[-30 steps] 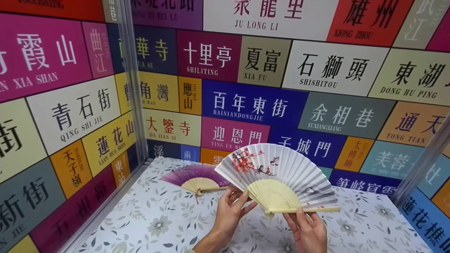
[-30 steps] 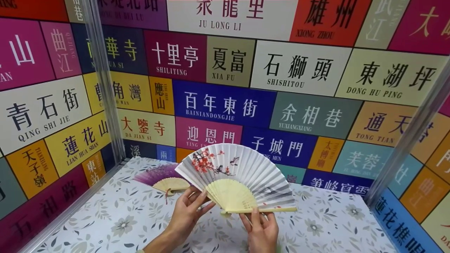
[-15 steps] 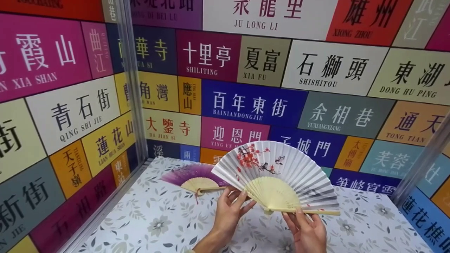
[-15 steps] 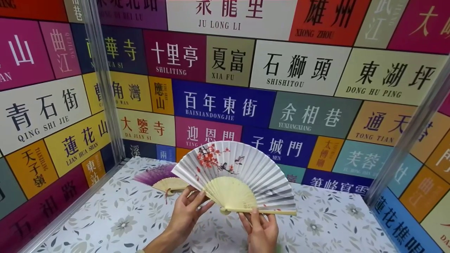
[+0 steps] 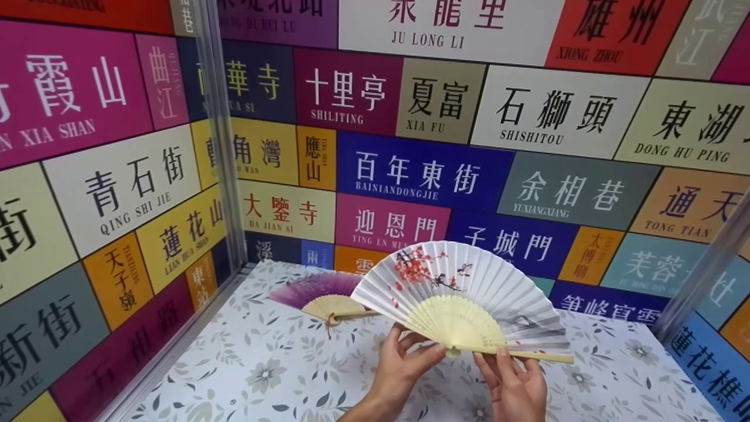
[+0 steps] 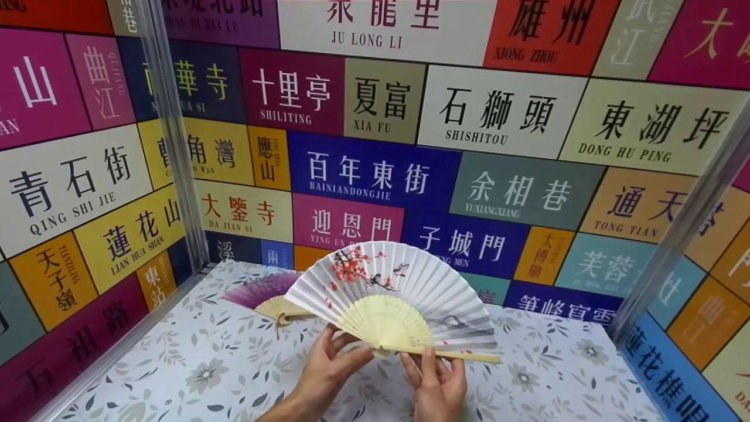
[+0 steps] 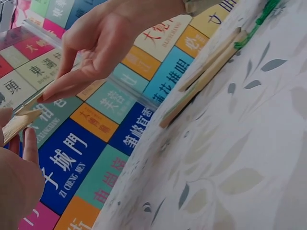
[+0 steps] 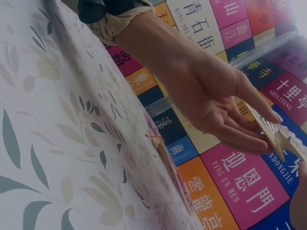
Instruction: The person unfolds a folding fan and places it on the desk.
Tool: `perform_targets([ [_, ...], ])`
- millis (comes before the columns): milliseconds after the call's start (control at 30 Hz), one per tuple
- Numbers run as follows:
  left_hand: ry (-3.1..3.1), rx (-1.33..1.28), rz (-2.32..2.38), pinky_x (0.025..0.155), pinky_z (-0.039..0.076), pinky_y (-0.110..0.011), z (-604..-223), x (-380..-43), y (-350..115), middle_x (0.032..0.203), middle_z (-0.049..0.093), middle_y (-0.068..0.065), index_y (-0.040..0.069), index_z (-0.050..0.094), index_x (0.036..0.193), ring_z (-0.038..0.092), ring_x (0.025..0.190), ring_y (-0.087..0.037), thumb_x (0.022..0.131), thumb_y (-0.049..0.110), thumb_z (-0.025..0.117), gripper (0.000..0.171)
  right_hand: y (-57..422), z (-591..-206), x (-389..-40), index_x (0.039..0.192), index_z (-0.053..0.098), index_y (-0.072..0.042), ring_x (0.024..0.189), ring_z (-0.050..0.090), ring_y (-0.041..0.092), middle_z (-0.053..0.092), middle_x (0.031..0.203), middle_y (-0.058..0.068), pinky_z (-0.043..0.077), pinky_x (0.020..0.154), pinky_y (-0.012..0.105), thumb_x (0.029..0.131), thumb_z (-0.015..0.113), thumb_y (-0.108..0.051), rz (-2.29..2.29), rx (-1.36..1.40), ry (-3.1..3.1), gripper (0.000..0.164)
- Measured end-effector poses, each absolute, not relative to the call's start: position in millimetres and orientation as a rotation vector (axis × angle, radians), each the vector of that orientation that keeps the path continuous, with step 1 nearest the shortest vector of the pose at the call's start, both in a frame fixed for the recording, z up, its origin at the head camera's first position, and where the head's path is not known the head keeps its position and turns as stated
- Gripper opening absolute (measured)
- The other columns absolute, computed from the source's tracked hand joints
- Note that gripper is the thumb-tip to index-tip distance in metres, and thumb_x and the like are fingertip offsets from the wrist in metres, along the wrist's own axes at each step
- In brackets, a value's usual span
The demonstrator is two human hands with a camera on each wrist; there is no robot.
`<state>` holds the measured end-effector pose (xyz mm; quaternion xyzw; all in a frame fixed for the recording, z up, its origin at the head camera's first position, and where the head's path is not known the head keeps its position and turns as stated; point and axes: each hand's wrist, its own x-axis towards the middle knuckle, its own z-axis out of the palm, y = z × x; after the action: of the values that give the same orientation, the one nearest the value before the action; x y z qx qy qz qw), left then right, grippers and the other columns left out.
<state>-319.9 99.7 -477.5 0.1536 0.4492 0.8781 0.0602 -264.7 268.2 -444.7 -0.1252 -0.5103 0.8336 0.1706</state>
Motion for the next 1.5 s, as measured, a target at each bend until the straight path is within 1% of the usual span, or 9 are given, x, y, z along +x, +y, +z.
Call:
perform_targets([
  [200, 1.351, 0.421, 2.651, 0.094, 0.062, -0.043, -479.7, -316.1, 104.2, 0.121, 0.067, -0.019, 0.016, 0.032, 0.146, 0.071, 0.107, -0.035, 0.081, 0.006, 0.083, 0.083, 260.5, -450.9, -264.0, 0.136, 0.037, -0.02, 0.107, 0.07, 0.008, 0.057, 0.131, 0.01, 0.056, 0.102, 0.032, 0.105, 0.051, -0.024, 2.347, -0.37, -1.414, 0.035],
  [433, 1.403, 0.407, 2.692, 0.091, 0.063, -0.045, -479.9, -317.6, 104.1, 0.114, 0.07, -0.02, 0.016, 0.038, 0.141, 0.073, 0.1, -0.036, 0.081, 0.005, 0.083, 0.076, 257.8, -453.7, -261.9, 0.135, 0.035, -0.021, 0.114, 0.067, 0.01, 0.043, 0.149, 0.02, 0.054, 0.105, 0.031, 0.104, 0.051, -0.024, 2.404, -0.347, -1.373, 0.035],
  [533, 1.459, 0.427, 2.692, 0.089, 0.063, -0.045, -480.6, -319.0, 103.1, 0.111, 0.072, -0.021, 0.015, 0.039, 0.138, 0.074, 0.097, -0.037, 0.081, 0.005, 0.083, 0.073, 259.2, -455.6, -261.9, 0.134, 0.035, -0.019, 0.113, 0.067, 0.008, 0.052, 0.141, 0.015, 0.054, 0.105, 0.031, 0.104, 0.051, -0.024, 2.439, -0.36, -1.378, 0.034],
  [633, 1.503, 0.44, 2.681, 0.088, 0.064, -0.044, -481.6, -321.3, 102.1, 0.108, 0.073, -0.021, 0.013, 0.041, 0.135, 0.075, 0.095, -0.037, 0.081, 0.006, 0.083, 0.069, 260.9, -457.8, -262.2, 0.138, 0.033, -0.014, 0.108, 0.069, 0.007, 0.061, 0.127, 0.008, 0.053, 0.106, 0.029, 0.104, 0.051, -0.023, 2.464, -0.375, -1.393, 0.039],
  [833, 1.544, 0.471, 2.667, 0.086, 0.064, -0.045, -487.8, -328.5, 100.3, 0.106, 0.074, -0.023, 0.01, 0.043, 0.132, 0.075, 0.091, -0.037, 0.081, 0.006, 0.083, 0.065, 261.3, -462.4, -262.1, 0.151, 0.02, 0.003, 0.106, 0.07, 0.01, 0.067, 0.117, 0.006, 0.053, 0.105, 0.028, 0.104, 0.054, -0.021, 2.509, -0.403, -1.457, 0.063],
  [1033, 1.532, 0.435, 2.68, 0.085, 0.064, -0.046, -498.7, -335.7, 99.6, 0.103, 0.073, -0.027, 0.006, 0.043, 0.132, 0.075, 0.088, -0.035, 0.082, 0.002, 0.082, 0.064, 262.1, -473.6, -255.6, 0.129, 0.038, 0.003, 0.098, 0.074, 0.016, 0.074, 0.1, 0.006, 0.059, 0.098, 0.029, 0.098, 0.066, -0.012, 2.58, -0.438, -1.504, 0.044],
  [1233, 1.579, 0.273, 2.693, 0.082, 0.065, -0.041, -507.3, -341.5, 93.8, 0.1, 0.073, -0.023, 0.003, 0.044, 0.128, 0.075, 0.084, -0.029, 0.081, 0.004, 0.083, 0.061, 287.3, -493.9, -249.3, 0.128, 0.043, 0.005, 0.089, 0.075, 0.021, 0.076, 0.093, 0.008, 0.064, 0.086, 0.034, 0.084, 0.082, -0.012, 2.499, -0.553, -1.806, 0.061],
  [1367, 1.657, 0.172, 2.662, 0.083, 0.065, -0.042, -511.2, -344.5, 87.3, 0.1, 0.072, -0.019, 0.004, 0.044, 0.126, 0.075, 0.082, -0.025, 0.081, 0.007, 0.084, 0.061, 318.0, -503.6, -245.8, 0.121, 0.053, 0.001, 0.087, 0.074, 0.023, 0.075, 0.091, 0.005, 0.064, 0.08, 0.038, 0.083, 0.083, -0.017, 2.379, -0.549, -2.113, 0.052],
  [1500, 1.731, 0.137, 2.605, 0.082, 0.066, -0.041, -514.5, -344.2, 82.7, 0.099, 0.072, -0.017, 0.003, 0.042, 0.126, 0.074, 0.08, -0.021, 0.082, 0.01, 0.084, 0.061, 342.3, -506.0, -242.4, 0.112, 0.057, -0.001, 0.075, 0.069, 0.019, 0.07, 0.084, 0.003, 0.06, 0.068, 0.032, 0.083, 0.081, -0.021, 1.859, -0.452, -2.562, 0.043],
])
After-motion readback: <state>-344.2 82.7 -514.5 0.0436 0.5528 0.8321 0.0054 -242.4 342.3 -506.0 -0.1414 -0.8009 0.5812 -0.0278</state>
